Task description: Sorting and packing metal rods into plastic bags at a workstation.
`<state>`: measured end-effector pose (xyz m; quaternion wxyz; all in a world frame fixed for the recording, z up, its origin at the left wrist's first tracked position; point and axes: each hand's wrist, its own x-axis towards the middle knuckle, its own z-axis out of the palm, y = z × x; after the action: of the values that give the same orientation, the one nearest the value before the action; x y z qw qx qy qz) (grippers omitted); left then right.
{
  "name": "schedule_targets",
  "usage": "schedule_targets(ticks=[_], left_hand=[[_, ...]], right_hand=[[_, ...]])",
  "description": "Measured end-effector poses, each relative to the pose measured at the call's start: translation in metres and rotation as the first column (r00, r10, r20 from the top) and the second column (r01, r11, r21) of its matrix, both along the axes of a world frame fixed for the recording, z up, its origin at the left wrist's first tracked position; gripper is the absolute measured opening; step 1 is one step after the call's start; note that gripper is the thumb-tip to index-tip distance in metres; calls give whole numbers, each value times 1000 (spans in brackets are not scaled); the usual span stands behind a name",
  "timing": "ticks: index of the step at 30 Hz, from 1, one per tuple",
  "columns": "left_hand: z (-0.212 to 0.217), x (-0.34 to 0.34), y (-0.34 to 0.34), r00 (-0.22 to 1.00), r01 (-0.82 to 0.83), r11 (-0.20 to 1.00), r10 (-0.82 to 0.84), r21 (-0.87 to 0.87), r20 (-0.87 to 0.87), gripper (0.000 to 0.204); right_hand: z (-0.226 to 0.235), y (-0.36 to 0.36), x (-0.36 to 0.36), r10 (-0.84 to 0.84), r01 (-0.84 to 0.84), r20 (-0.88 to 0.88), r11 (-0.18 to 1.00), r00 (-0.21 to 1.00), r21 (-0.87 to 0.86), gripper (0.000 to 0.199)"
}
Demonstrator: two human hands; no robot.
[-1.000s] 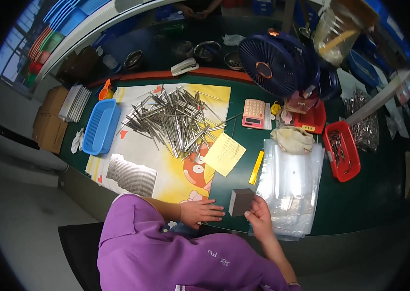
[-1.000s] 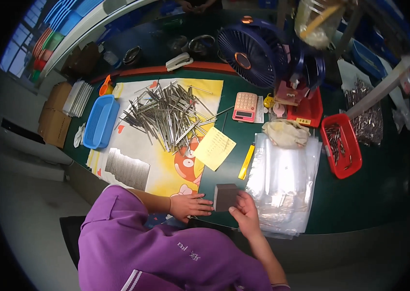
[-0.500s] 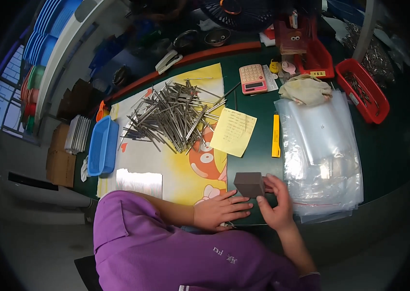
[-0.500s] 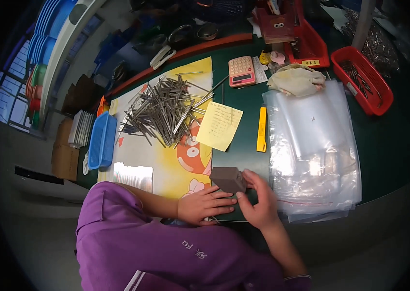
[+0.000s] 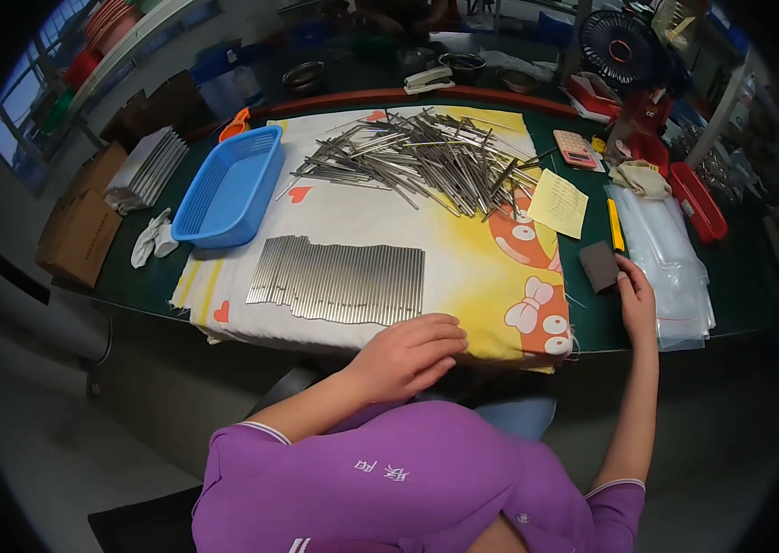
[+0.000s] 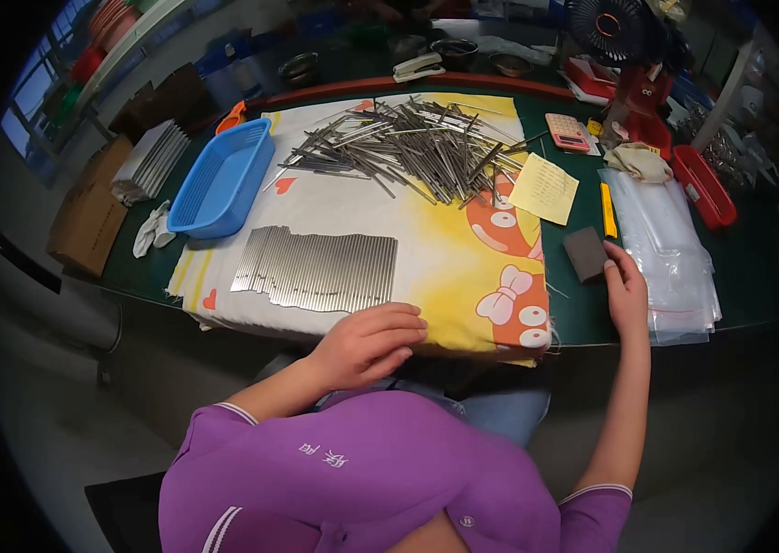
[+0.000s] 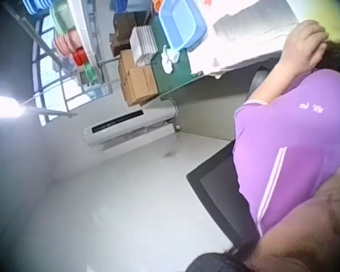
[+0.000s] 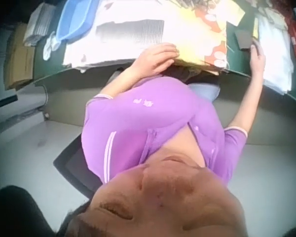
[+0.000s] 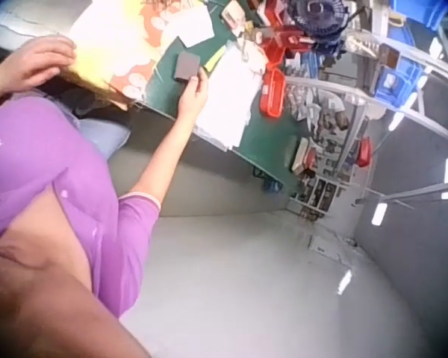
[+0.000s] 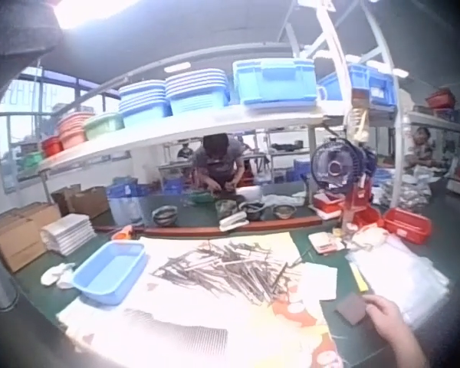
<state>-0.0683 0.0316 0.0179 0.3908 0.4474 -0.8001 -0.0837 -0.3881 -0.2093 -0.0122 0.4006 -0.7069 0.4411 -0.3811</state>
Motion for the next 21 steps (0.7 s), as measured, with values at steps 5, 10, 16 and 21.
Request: schedule_targets(ticks=[5,10,16,21], left_hand=[[-13,50,38,978,-204,978,205,-41,21,20],[-14,84,48,933,-355,934,356,-31,60,30],[-6,105,30,929,-358,932,349,59,125,46],[-7,95,20,962,-250,959,230,132,146,48]], right_hand=[[21,25,34,-267,167,-381,947,885,-275,49],[29,39,45,-430,266,-406,876,807,-402,56],[73,80,161,66,-174,-312,927,948,-333,51],[67,86,204,380,-475,-361,850,852,-227,47]])
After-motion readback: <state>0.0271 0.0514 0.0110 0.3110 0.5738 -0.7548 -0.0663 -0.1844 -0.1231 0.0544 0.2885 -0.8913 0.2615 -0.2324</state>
